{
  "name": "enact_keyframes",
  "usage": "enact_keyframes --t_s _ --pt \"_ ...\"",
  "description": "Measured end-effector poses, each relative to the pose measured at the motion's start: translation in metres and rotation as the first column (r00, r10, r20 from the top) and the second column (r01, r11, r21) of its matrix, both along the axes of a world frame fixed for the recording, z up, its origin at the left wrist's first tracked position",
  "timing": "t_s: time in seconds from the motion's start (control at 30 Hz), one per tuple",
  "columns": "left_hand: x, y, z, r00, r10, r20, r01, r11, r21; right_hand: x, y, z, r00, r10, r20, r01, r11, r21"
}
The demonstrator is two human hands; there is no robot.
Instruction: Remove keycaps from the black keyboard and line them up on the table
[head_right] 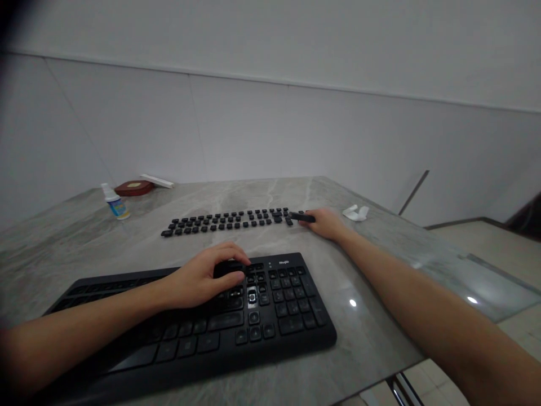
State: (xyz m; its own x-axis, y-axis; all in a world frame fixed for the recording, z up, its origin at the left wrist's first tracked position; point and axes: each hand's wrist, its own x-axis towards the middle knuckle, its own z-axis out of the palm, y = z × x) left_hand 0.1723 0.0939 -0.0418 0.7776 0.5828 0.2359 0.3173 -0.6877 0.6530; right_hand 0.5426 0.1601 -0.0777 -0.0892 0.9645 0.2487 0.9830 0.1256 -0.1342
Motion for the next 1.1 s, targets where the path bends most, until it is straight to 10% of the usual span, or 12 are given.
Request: enact_keyframes --t_s 1.1 --pt "0.0001 -0.0018 0.0013 0.999 -0.019 -0.040 0.018 1.000 -0.006 -0.0047 0.0010 -0.0090 0.990 0.009 -0.141 0.004 0.995 0.097"
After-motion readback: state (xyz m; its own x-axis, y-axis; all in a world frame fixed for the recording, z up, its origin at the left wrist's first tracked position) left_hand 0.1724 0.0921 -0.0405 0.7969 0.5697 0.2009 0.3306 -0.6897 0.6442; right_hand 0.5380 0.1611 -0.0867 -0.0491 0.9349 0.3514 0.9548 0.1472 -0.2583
